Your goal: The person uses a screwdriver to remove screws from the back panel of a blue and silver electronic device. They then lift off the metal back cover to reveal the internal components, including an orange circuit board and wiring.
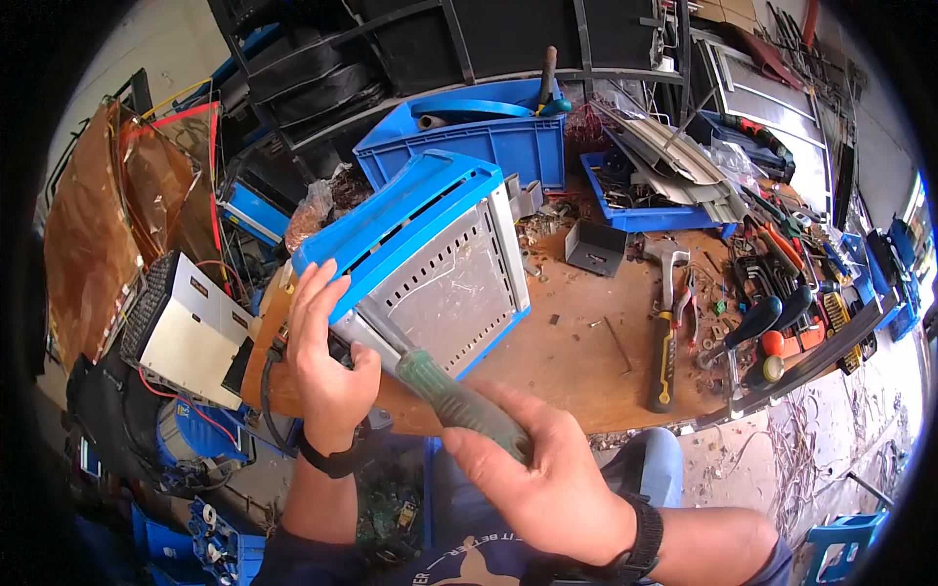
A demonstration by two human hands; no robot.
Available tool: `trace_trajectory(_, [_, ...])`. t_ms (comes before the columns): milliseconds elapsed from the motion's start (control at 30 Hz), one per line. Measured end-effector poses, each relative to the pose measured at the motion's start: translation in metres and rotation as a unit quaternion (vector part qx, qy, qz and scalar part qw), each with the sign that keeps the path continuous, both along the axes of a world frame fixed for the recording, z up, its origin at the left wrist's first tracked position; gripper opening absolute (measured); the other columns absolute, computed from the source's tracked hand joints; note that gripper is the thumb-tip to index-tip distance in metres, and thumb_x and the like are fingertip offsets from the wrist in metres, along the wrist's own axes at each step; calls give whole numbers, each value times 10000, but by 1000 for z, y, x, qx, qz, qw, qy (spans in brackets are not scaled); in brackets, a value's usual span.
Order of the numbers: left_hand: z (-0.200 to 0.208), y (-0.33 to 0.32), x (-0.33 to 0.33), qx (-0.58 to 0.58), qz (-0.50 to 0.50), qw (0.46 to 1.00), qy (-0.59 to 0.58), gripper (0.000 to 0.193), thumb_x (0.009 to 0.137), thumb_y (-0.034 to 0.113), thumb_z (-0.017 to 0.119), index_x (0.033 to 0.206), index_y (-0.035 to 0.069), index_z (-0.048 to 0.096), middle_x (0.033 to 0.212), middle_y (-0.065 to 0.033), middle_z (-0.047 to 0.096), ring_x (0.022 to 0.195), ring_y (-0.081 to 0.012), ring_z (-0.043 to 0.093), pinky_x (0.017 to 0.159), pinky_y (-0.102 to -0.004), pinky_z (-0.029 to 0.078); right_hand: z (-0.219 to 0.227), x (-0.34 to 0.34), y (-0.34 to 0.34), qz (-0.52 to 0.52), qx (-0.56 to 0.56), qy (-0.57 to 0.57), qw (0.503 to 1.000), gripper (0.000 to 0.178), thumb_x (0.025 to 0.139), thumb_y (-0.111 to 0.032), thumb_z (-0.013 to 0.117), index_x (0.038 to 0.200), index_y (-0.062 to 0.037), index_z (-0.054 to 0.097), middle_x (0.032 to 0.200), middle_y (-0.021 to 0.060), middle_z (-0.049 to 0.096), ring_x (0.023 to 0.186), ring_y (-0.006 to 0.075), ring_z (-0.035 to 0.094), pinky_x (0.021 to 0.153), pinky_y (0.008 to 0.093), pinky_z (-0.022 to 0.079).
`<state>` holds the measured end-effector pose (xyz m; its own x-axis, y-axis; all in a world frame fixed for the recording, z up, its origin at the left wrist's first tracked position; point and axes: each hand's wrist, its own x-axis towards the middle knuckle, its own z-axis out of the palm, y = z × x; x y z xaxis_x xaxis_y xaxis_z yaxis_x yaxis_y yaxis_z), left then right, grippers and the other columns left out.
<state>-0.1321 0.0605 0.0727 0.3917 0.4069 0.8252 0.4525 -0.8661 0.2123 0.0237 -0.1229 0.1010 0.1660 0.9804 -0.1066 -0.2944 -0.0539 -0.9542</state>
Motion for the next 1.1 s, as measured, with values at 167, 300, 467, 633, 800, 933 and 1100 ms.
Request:
trace_trajectory(167, [0,1,-2,-2,-5,1000,4,592,612,-56,517,1201,-32,567,1321,-191,529,1298,-421,427,1079,-511,344,-11,-8,6,-83,139,-232,959,385,870,-126,648,1217,23,571,762,39,599,592,114,554,512,239,427])
trace_trajectory(300, [2,0,-2,-5,4,1000,12,580,625,-42,523,1203,-33,568,1331,-193,524,1304,-415,424,1086,-504,344,1,0,0,-18,207,-722,660,420,786,-114,626,1194,-16,601,728,59,526,561,173,567,444,272,435])
trace_trajectory(467, [5,0,-3,-4,5,1000,23,562,641,-24,534,1201,-30,572,1334,-188,528,1299,-413,433,1087,-495,350,34,2,-2,-24,238,-795,558,546,780,-242,646,1276,-37,542,726,49,462,542,184,542,421,317,435])
trace_trajectory(633, [20,-1,-15,-26,-9,997,68,564,670,-22,545,1234,-35,559,1343,-196,524,1302,-407,433,1089,-477,353,22,6,1,-63,237,-719,650,630,807,-410,674,1289,-32,527,726,69,490,496,204,538,432,323,441])
trace_trajectory(800, [33,-12,-16,-93,-45,992,75,576,714,-15,563,1288,-32,527,1379,-217,489,1331,-406,401,1105,-467,330,-4,9,4,-122,325,-736,580,430,787,-240,629,1181,-73,586,757,54,495,560,179,545,422,297,435])
trace_trajectory(933, [19,-50,-25,-110,-82,972,-188,288,841,-5,567,1125,-46,595,1110,-159,614,1034,-252,588,917,-379,460,0,11,-2,-99,357,-708,601,439,714,-142,669,1149,-102,620,935,96,531,711,218,558,517,324,470])
trace_trajectory(1100, [-27,-86,-10,-633,-370,630,-256,300,957,237,593,1123,-13,582,1059,-82,617,944,-147,596,804,-298,495,-9,5,1,-81,379,-678,625,497,746,-123,649,1236,-113,564,996,105,540,752,237,556,550,336,490])
